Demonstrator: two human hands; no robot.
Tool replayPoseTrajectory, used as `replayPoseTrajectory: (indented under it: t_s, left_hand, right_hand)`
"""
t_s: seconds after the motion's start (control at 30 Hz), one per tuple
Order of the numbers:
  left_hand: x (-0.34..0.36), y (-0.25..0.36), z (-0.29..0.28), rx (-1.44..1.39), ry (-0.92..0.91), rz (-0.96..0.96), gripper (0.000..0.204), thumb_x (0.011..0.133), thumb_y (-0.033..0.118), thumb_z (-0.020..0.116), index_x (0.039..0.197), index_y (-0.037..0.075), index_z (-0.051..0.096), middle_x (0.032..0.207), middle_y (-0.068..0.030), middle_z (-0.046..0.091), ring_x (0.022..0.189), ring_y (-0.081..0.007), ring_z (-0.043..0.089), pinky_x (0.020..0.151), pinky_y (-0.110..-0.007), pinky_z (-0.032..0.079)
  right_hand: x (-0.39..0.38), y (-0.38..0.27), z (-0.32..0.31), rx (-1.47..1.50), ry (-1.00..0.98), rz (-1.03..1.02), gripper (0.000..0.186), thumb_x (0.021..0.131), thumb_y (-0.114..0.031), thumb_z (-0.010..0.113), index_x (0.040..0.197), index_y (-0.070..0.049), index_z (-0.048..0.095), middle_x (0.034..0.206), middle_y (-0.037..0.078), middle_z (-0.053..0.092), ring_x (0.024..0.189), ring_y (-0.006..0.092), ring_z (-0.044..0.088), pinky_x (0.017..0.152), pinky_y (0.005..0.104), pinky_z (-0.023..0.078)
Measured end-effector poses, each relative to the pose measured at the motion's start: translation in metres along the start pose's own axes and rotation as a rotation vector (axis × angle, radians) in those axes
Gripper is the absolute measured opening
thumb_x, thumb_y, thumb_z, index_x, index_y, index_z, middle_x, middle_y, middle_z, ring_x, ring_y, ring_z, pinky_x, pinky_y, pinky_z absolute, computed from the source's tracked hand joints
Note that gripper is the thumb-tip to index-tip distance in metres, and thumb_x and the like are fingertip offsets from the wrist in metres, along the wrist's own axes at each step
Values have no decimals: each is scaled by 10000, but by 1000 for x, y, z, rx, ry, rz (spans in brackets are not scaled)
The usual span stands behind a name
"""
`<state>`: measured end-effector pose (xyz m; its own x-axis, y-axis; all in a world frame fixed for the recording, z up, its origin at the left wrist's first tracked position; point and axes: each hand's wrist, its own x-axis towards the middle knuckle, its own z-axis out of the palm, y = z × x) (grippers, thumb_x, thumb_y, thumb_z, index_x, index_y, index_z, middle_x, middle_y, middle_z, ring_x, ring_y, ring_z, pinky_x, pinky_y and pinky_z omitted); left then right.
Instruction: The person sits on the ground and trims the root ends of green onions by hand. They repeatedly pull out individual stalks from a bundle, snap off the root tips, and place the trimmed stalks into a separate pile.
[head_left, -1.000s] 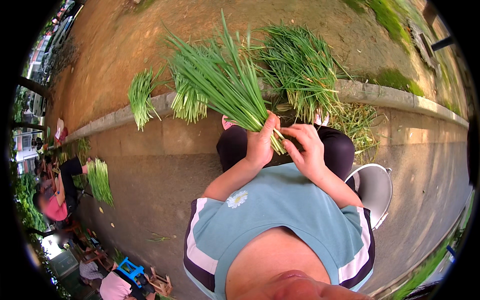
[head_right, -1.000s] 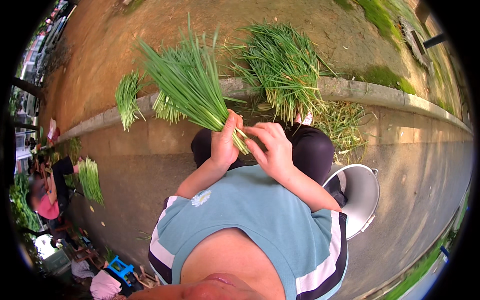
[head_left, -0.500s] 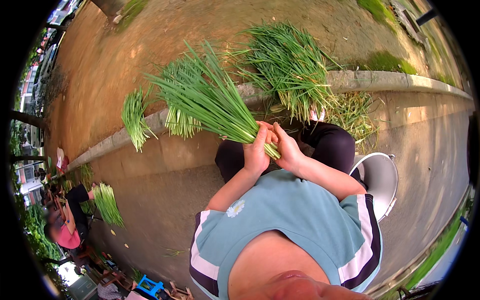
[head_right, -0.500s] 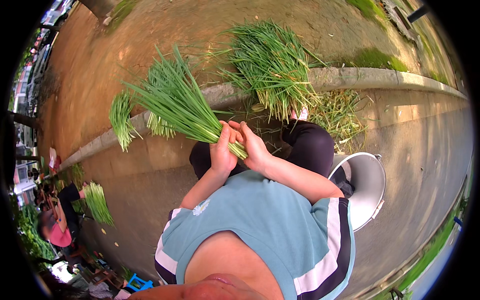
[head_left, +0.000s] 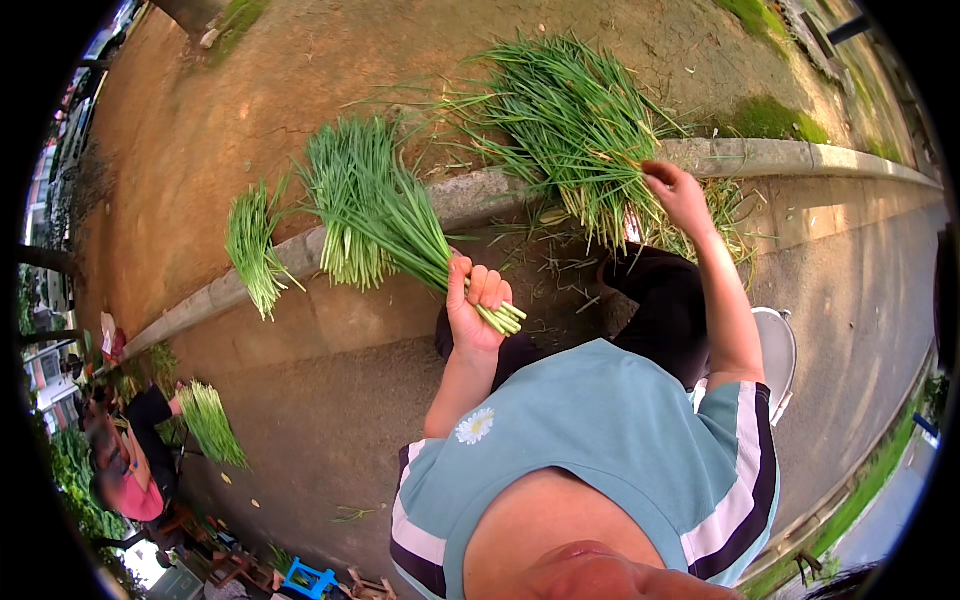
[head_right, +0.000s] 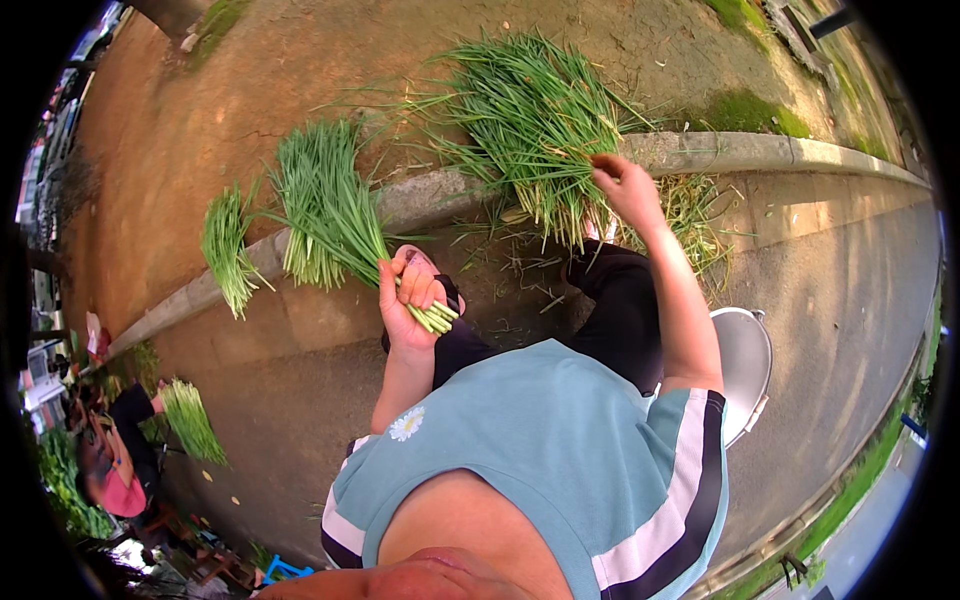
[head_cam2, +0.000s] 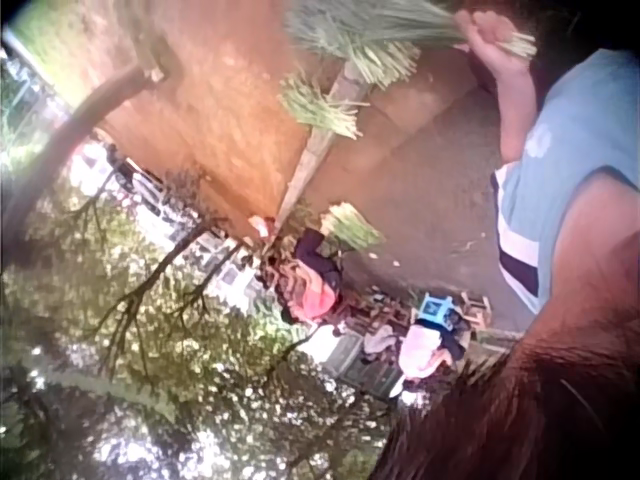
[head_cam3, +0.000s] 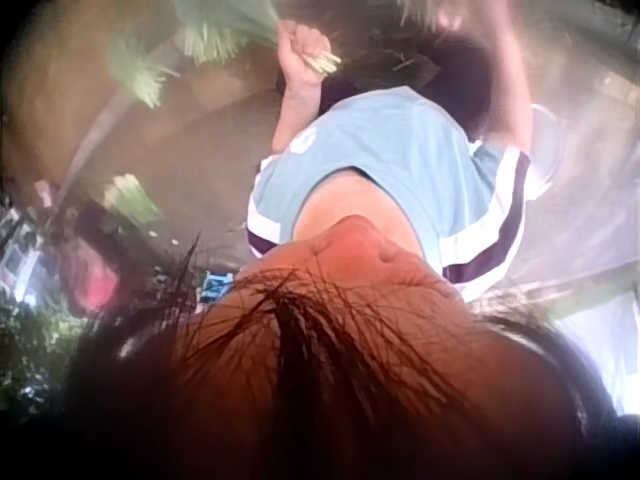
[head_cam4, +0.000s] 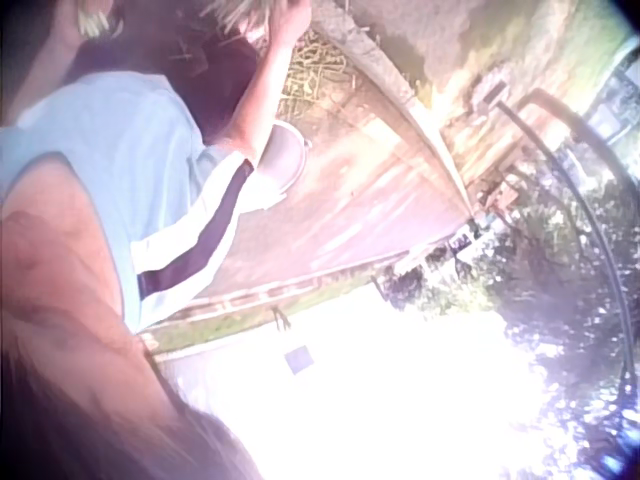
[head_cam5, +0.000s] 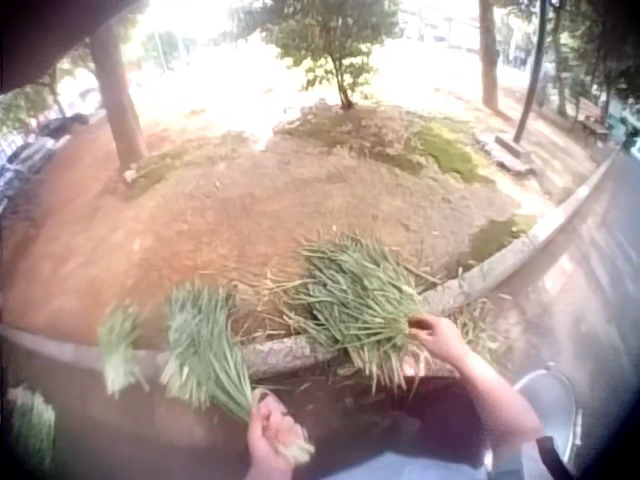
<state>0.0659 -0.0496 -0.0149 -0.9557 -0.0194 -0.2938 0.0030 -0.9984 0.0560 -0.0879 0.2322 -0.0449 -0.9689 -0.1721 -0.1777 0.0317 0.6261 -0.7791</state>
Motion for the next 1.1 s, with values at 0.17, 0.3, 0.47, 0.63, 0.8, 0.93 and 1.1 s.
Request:
replayPoseTrajectory:
  t_s: [0.17,0.3,0.47,0.63,0.8,0.93,1.1]
  left_hand:
    - [0,3,0,-82,-43,-52,269,846,326,418,724,87,435,452,26,299,404,-81,304,402,-205,305]
    - [0,5,-2,-44,-24,-80,270,862,336,373,752,94,421,458,26,304,417,-85,316,409,-208,305]
    - [2,6,1,-20,26,-111,265,869,334,354,760,101,416,457,30,292,415,-81,302,411,-209,292]
    - [5,6,0,-6,87,-167,234,857,329,390,749,123,419,439,44,287,400,-74,294,420,-212,281]
    - [7,3,0,11,71,-165,221,867,304,376,760,115,416,450,38,291,411,-76,303,421,-208,291]
    - [8,2,0,45,75,-177,201,864,288,388,759,119,419,452,41,291,415,-76,310,429,-207,296]
    - [7,1,-1,36,53,-168,180,851,264,425,748,117,410,459,41,291,419,-77,310,431,-207,302]
  right_hand:
    - [37,72,-40,-706,186,27,410,735,-140,497,1138,-157,425,1116,69,467,985,241,474,804,343,403]
    - [45,98,-23,-891,22,-35,509,726,-103,479,1205,-199,336,1230,38,359,1053,276,410,881,344,364]
    - [60,97,9,-944,-98,9,561,716,-65,502,1224,-207,309,1275,25,297,1078,257,393,839,332,405]
    - [61,120,10,-897,-71,-76,483,709,-101,511,1167,-195,388,1178,14,420,932,221,508,717,324,453]
    - [41,94,-2,-961,32,-325,378,715,-141,526,1086,-172,464,1038,7,515,831,178,550,629,290,464]
    - [19,95,-1,-1044,-68,-432,284,709,-158,539,992,-176,519,840,-23,561,718,164,564,566,271,453]
    - [7,52,-13,-802,-25,-314,138,765,-171,525,860,-88,582,715,11,576,589,168,568,535,272,446]
